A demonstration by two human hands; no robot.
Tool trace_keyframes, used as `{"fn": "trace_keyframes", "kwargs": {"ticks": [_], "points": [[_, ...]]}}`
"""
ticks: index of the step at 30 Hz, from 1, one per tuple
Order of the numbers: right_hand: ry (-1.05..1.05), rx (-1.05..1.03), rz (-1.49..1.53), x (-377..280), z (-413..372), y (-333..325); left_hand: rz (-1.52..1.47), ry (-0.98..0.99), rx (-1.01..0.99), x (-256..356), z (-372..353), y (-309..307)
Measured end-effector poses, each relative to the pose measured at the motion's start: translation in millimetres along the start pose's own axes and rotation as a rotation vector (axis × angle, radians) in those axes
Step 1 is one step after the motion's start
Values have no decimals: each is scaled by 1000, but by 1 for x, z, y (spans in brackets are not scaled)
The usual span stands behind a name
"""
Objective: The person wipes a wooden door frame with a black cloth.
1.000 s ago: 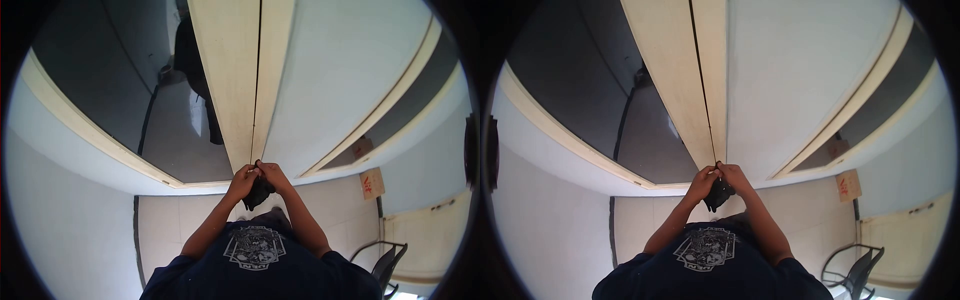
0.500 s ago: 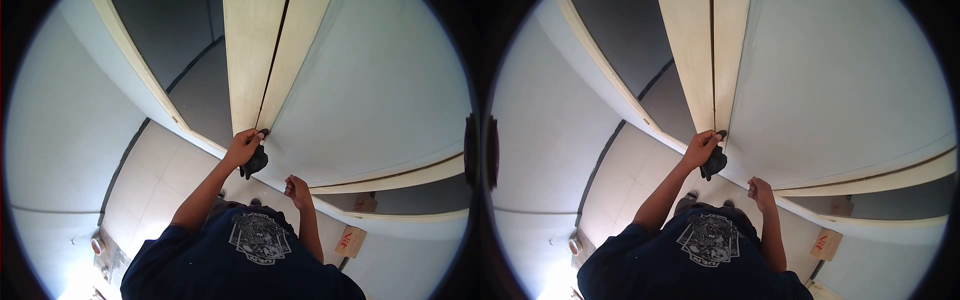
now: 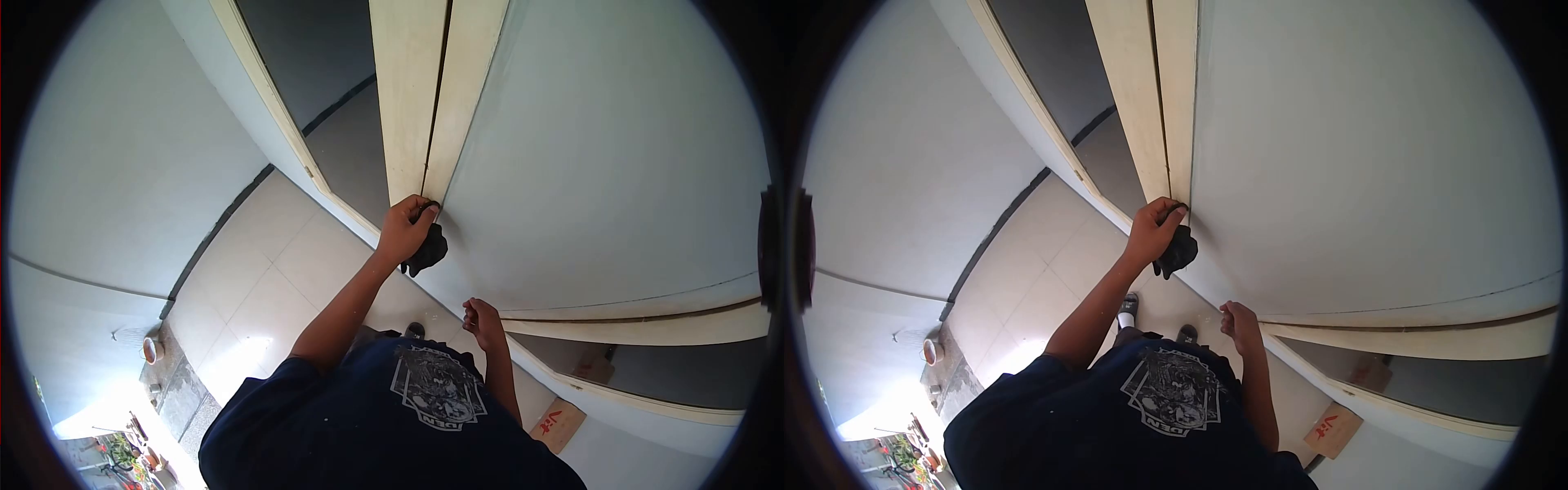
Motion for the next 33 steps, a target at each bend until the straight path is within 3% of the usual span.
{"fn": "trace_keyframes", "kwargs": {"ticks": [6,14,21,26,33], "points": [[4,-56,-66,-8,7,-9,-149,-39,-67,13,-8,1],[-6,-9,-89,-5,11,-10,-219,-77,63,9,-2,1],[13,12,-109,-4,22,-3,-237,-147,48,-18,3,7],[13,12,-99,-3,28,5,-238,-106,7,11,1,7],[13,26,-74,1,31,3,-239,-160,39,-12,4,6]]}}
Point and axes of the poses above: each hand's wrist, its own z-axis towards the middle knuckle, its own y-axis out of the palm, x = y × z, the point moved 9 cm from there along z, towards the middle knuckle, and after that the axes turned 11 degrees about -y, right-handed, at the moved point
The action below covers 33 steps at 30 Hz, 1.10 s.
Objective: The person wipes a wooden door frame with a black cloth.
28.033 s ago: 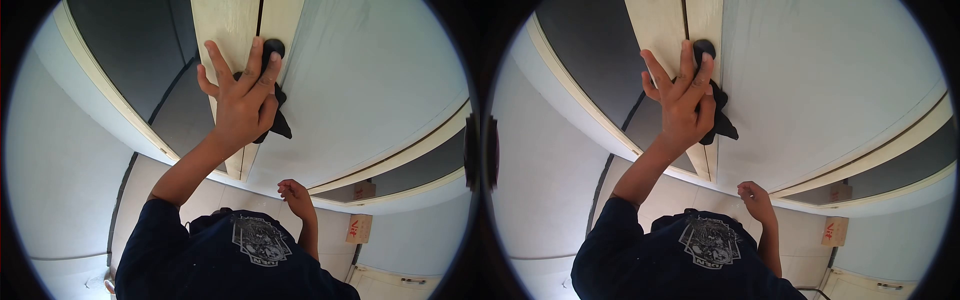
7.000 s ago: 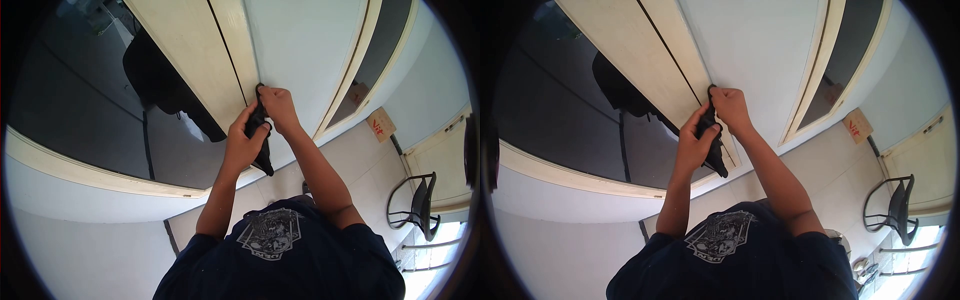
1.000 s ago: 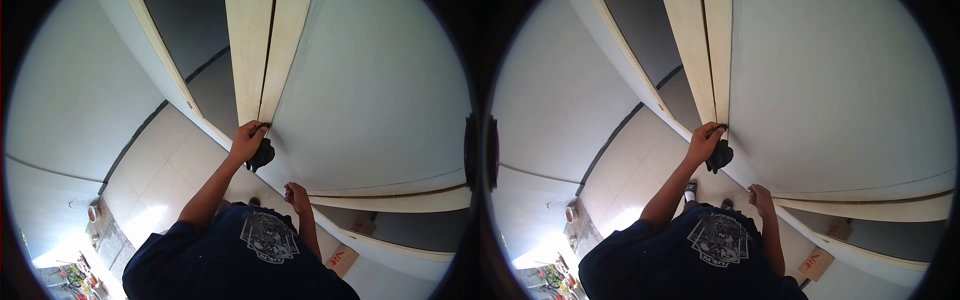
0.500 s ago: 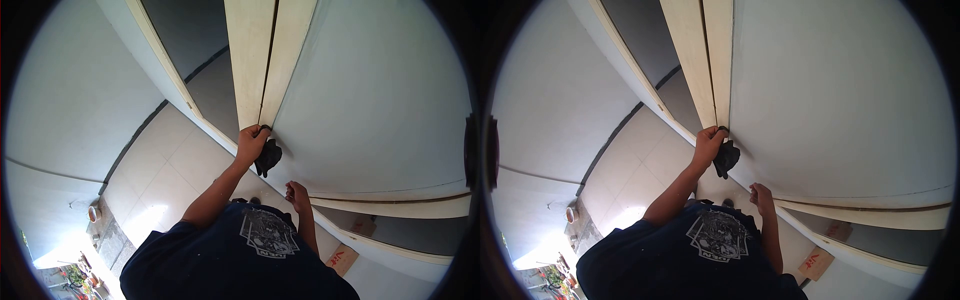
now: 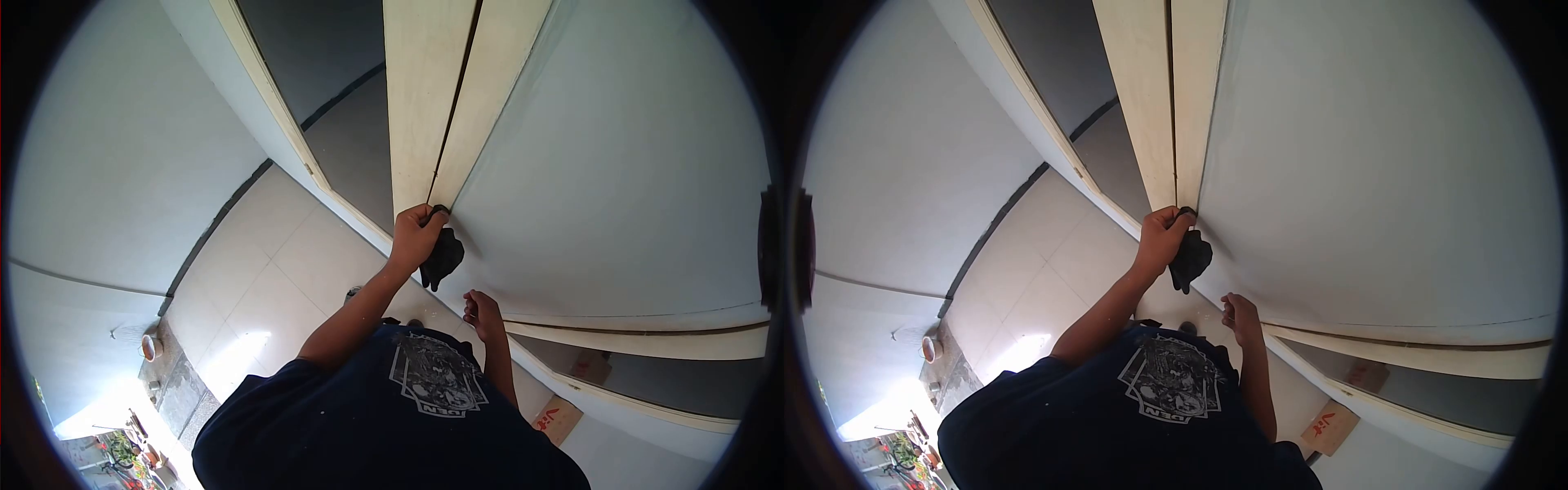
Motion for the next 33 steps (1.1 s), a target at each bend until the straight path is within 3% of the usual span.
{"fn": "trace_keyframes", "kwargs": {"ticks": [2,7,9,10,12,13,15,21,26,33], "points": [[-4,-4,-4,-1,0,1,-4,32,-68,24,-10,9],[-98,-52,-179,-34,-13,32,24,-7,-110,11,0,7],[-630,-35,-267,-110,-37,84,18,-6,-129,15,-2,7],[-631,-33,-264,-126,-47,109,20,2,-128,17,-3,7],[-877,56,-169,-171,-72,143,23,11,-135,17,-2,8],[-879,61,-168,-173,-68,147,40,28,-131,17,-1,7],[-860,-49,-522,-168,-58,167,57,49,-129,18,-1,6],[-718,-138,-419,-146,-33,166,83,47,-117,22,-6,4],[-751,-103,-382,-157,-44,167,67,48,-104,33,-10,9],[-666,-83,-508,-126,-22,150,58,-21,-49,-23,10,1]]}}
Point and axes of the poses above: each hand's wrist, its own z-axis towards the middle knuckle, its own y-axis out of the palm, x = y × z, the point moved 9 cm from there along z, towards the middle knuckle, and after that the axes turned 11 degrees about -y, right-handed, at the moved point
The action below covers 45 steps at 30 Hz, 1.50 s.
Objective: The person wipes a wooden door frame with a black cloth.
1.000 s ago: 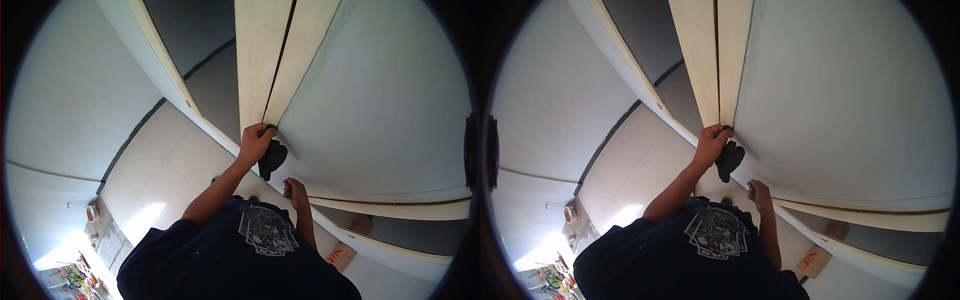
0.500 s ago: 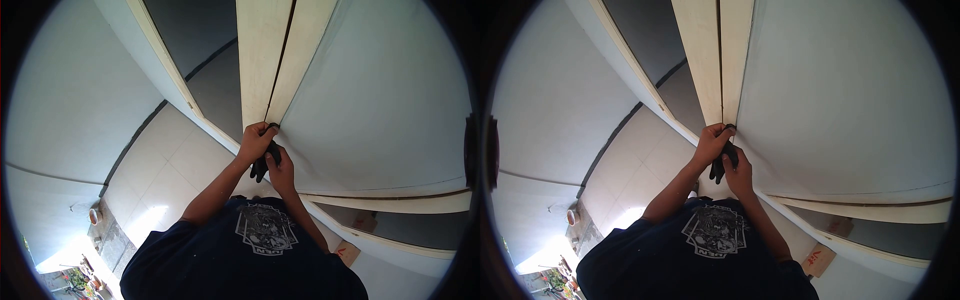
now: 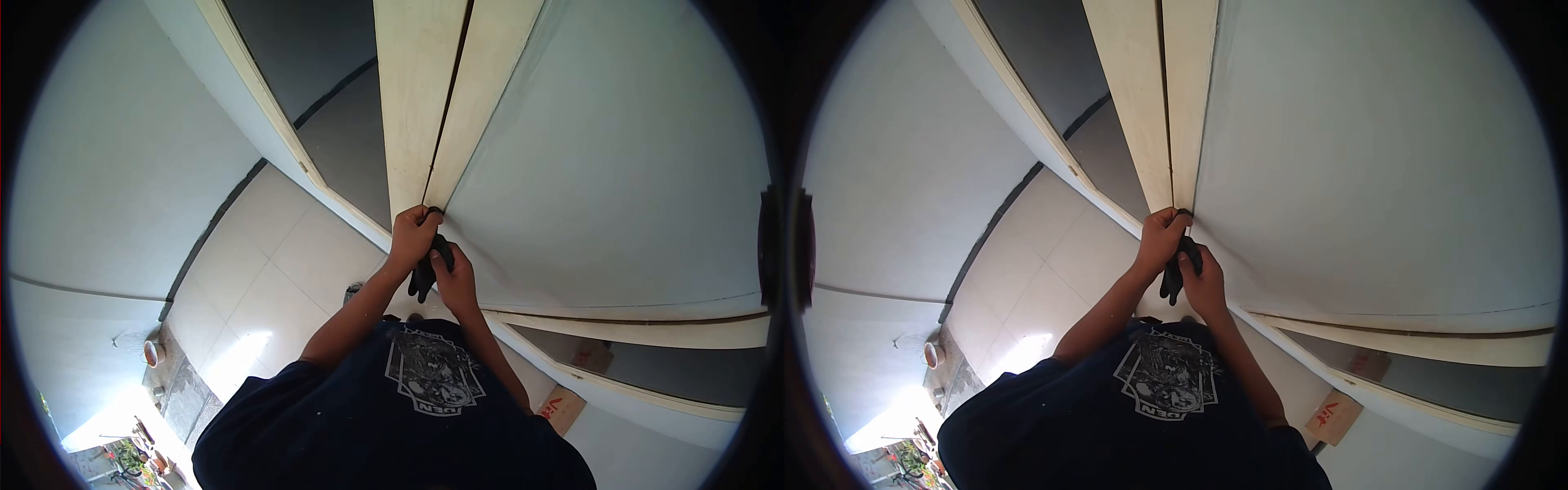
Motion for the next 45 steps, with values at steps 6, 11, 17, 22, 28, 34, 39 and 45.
{"fn": "trace_keyframes", "kwargs": {"ticks": [6,11,17,22,28,34,39,45], "points": [[-36,5,89,-37,6,-7,-39,69,-17,42,-18,6],[27,-62,7,12,0,6,-27,-64,23,-15,4,-8],[-69,-27,119,-42,17,-1,-44,72,-15,58,-15,-2],[49,-134,12,20,16,21,-16,-68,65,-20,15,-23],[-74,-41,193,-68,26,-2,-56,48,15,73,-19,-10],[8,-124,82,5,30,25,-30,-123,24,4,13,-27],[-115,-42,205,-70,34,10,-47,30,-15,83,-15,-15],[-10,-86,171,-24,31,18,-14,-50,2,26,10,-26]]}}
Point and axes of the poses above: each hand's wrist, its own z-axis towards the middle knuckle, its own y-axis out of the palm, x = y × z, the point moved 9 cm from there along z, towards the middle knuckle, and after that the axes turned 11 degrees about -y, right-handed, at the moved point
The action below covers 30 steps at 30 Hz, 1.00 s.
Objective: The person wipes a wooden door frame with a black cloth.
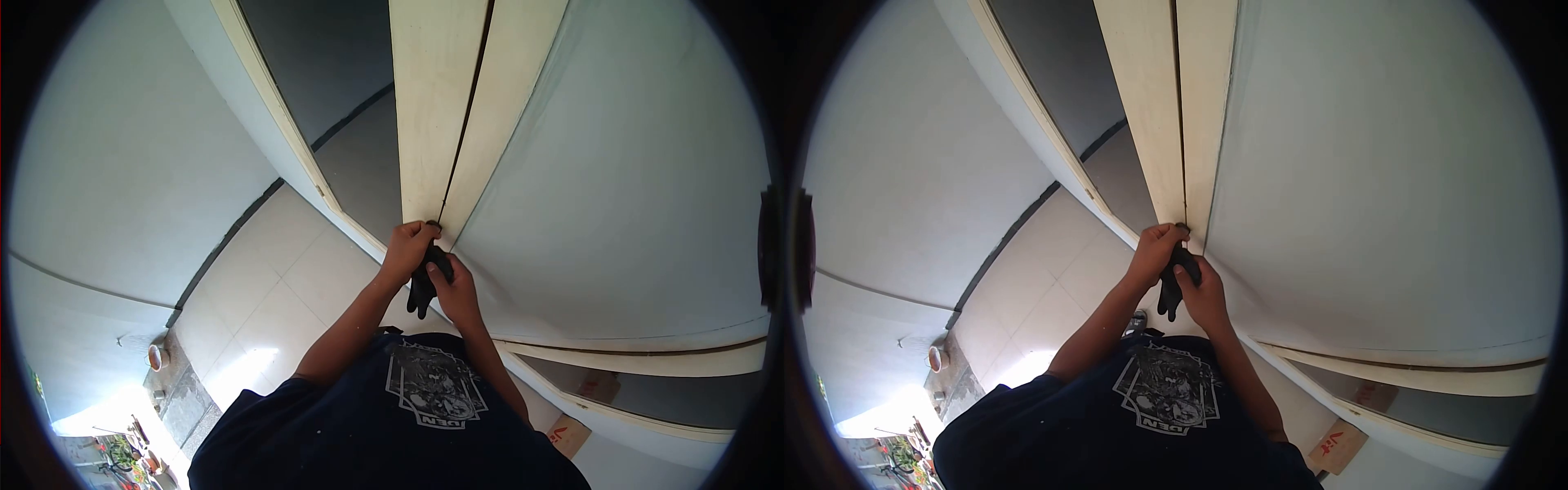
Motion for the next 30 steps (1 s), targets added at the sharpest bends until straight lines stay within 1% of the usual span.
{"fn": "trace_keyframes", "kwargs": {"ticks": [1,4,5,6,7,8,9,10,11,12,13,15,16,18,19,20,21,24,25,27,28,30], "points": [[109,-25,-9,26,-5,2,37,-91,27,-22,6,-4],[79,13,43,34,-6,0,33,-43,38,-21,3,-2],[85,14,40,16,-6,0,57,24,25,5,-8,2],[-24,40,47,-15,-1,-4,52,17,24,25,-17,7],[-129,62,54,-41,2,-6,32,83,12,58,-34,13],[-113,57,50,-43,3,-5,12,146,1,75,-41,16],[-121,61,48,-47,5,-6,8,172,12,76,-39,16],[-135,65,45,-50,6,-7,1,167,15,66,-37,15],[-95,21,9,-39,5,-6,10,154,28,49,-29,11],[-97,22,8,-21,4,-6,23,144,40,33,-19,8],[-40,10,-32,12,0,-5,22,145,39,10,-6,4],[105,-5,-54,69,-11,-2,169,-31,98,-45,13,-7],[107,-6,-52,65,-15,-1,170,-33,100,-44,7,-5],[20,37,9,28,-11,-6,142,87,71,-8,-9,7],[25,39,9,7,-12,-8,143,82,68,12,-20,13],[-57,62,40,-25,-10,-13,101,137,26,42,-32,22],[-136,82,69,-43,-8,-16,56,189,-14,57,-39,27],[-136,50,28,-29,-3,-17,57,181,11,52,-39,26],[-137,53,30,-16,-3,-17,61,182,9,38,-30,23],[106,6,28,42,-14,-11,185,120,83,-20,-2,10],[114,3,29,52,-19,-8,183,113,86,-30,-1,8],[227,57,38,79,-30,-9,289,45,90,-54,5,9]]}}
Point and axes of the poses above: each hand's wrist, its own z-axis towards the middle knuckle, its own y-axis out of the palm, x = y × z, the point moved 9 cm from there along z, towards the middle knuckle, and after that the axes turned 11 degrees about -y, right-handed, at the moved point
